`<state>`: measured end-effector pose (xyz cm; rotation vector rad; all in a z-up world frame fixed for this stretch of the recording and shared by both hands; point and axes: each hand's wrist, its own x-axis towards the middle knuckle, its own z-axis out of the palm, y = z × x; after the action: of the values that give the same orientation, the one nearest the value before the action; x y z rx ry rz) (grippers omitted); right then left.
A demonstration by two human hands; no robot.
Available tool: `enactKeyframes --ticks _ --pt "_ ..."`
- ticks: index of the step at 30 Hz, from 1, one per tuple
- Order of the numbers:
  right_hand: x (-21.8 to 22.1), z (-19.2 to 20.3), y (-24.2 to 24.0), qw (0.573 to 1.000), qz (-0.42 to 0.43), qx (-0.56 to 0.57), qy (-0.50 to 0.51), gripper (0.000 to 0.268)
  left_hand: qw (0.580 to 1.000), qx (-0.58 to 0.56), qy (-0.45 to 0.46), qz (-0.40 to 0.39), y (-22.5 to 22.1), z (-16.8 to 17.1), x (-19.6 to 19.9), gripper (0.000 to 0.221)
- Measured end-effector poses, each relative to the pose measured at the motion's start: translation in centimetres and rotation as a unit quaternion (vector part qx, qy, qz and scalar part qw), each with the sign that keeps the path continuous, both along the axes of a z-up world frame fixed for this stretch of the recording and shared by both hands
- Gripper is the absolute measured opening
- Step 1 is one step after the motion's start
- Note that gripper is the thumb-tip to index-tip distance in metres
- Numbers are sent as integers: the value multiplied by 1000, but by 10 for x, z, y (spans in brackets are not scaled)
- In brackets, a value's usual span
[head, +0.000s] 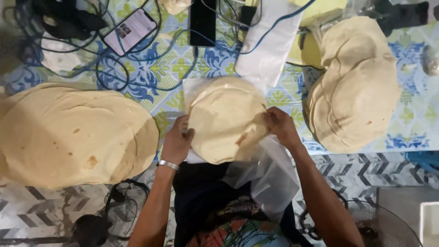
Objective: The person packages individual flatbreads by placing them into clear plastic bags, smoothing the bags, and stacking the packaged items on a table.
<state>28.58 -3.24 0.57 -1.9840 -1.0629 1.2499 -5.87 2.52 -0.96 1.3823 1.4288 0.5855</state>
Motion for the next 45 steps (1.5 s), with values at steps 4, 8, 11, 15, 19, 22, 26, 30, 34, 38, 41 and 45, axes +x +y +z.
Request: enactKeyframes --ticks 4,8,11,15,19,22,26,30,34,38,41,45 --pt "5 -19 4 994 -24 103 -25 29 995 94 29 5 6 -1 9 43" --pt "-10 -1 10 981 -22 94 -168 28 990 87 103 31 12 24 21 44" --pt "-7 -10 7 982 -33 115 -143 27 918 333 214 3 -12 17 31 50" --pt "-4 -20 5 981 -29 116 -155 26 942 268 146 -140 -46 7 58 42" --pt "10 -31 -1 967 -18 160 -199 29 909 318 150 -221 -47 30 62 61" --pt "32 -19 -30 982 -23 145 -117 33 901 311 173 -249 -50 27 58 74" --pt "61 42 -78 998 -53 -32 34 34 883 298 207 -299 -45 30 58 99" --pt "59 68 -113 994 -89 -31 56 33 878 314 197 -303 -49 54 70 110" --pt "28 97 -121 986 -106 58 116 30 904 258 1 -341 -78 78 110 96" --pt "22 109 -112 978 -88 141 123 29 906 32 -161 -390 -90 76 130 50" --pt "21 122 -99 982 -110 141 52 30 925 7 -207 -320 -83 86 118 39" --pt "17 117 -95 983 -110 143 -45 29 934 -25 -217 -284 -74 94 93 33"
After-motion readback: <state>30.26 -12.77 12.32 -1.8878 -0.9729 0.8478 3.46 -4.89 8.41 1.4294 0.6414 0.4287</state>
